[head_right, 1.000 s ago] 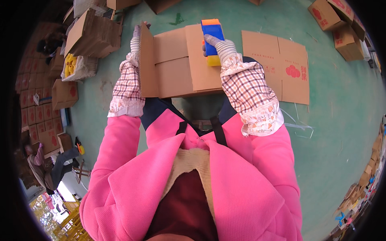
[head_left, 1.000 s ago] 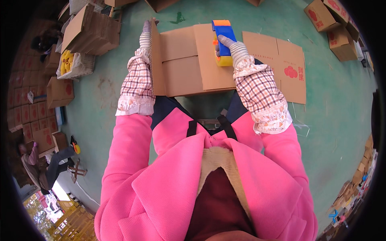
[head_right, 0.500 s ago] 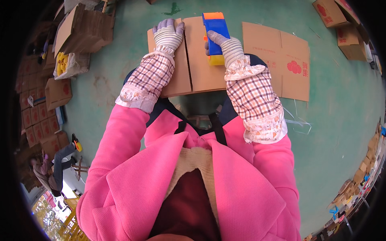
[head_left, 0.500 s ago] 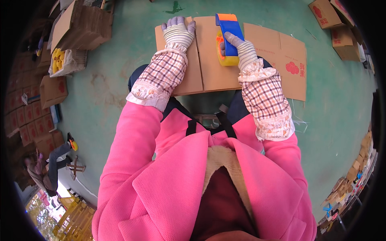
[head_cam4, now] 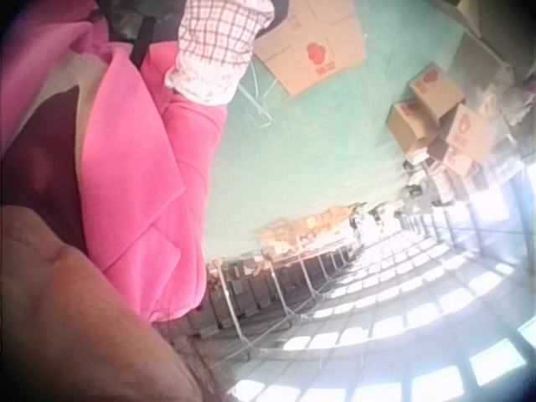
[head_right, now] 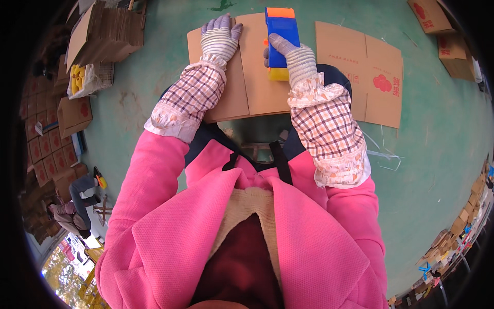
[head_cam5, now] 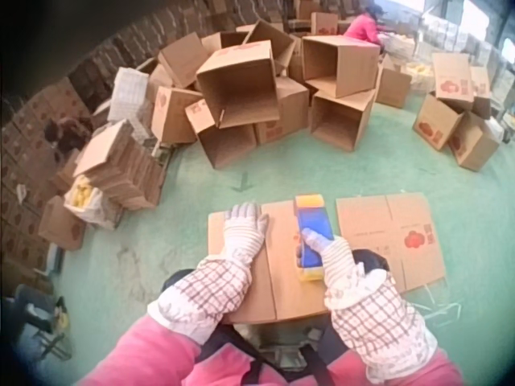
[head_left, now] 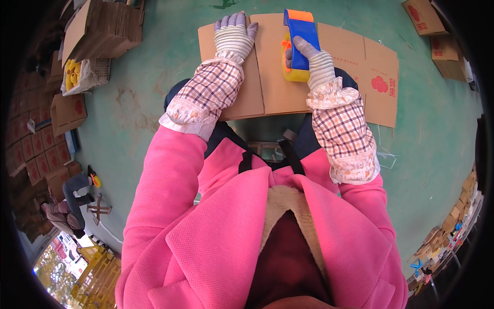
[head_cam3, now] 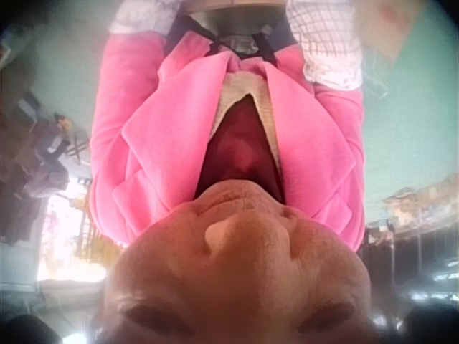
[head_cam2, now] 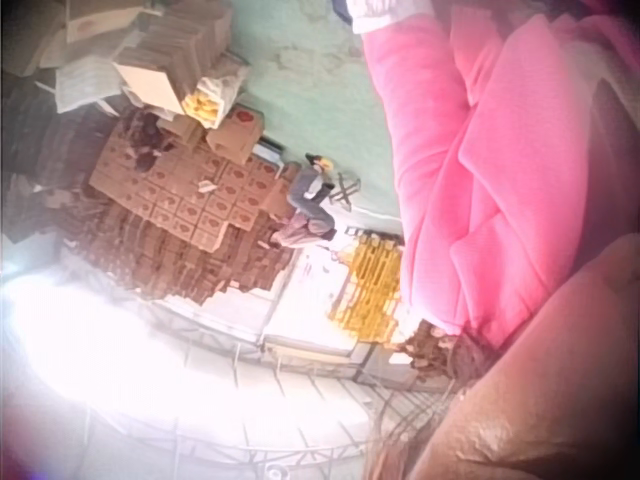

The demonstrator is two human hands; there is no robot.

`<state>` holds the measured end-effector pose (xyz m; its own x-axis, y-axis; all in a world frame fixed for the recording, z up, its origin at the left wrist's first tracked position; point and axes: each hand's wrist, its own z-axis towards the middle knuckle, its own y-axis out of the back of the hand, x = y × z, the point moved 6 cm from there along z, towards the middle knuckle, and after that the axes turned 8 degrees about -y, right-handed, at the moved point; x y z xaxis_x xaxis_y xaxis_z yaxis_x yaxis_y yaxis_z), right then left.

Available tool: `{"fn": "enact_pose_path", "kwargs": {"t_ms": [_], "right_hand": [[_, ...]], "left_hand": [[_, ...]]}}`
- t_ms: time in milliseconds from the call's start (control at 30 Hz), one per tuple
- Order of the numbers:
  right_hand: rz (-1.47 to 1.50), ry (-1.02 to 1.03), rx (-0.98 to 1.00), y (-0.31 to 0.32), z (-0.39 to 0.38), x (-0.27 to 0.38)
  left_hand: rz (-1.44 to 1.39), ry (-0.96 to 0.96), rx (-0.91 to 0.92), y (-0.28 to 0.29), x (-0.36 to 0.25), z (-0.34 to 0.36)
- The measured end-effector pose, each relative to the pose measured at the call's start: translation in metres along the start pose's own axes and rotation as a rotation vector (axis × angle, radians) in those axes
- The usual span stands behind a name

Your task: The person sits on the floor and repeatedly folds and tapes cardboard boxes using a handheld tape dispenser. They apply tape to the seams of each box, then set the sealed box aside and pick up another flat box to repeat the process.

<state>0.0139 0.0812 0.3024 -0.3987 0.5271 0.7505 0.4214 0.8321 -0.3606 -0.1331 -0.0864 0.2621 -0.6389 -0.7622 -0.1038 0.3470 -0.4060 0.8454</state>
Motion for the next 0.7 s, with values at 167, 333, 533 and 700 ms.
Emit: {"fn": "enact_pose_path", "kwargs": {"t_ms": [167, 333, 533, 700], "right_hand": [[0.042, -0.011, -0.022, 0.003, -0.001, -0.002], [0.033, 0.002, -0.046, -0.004, -0.005, 0.002], [0.051, 0.037, -0.057, -0.013, -0.013, 0.007], [0.085, 0.117, -0.073, -0.022, -0.025, 0.012]], "left_hand": [[-0.012, -0.039, -0.01, 0.003, -0.005, 0.005], [0.041, -0.047, 0.042, 0.006, -0.013, 0.006], [0.057, -0.135, 0.019, 0.028, -0.036, 0.014], [0.082, -0.071, 0.104, 0.026, -0.034, 0.02]]}}
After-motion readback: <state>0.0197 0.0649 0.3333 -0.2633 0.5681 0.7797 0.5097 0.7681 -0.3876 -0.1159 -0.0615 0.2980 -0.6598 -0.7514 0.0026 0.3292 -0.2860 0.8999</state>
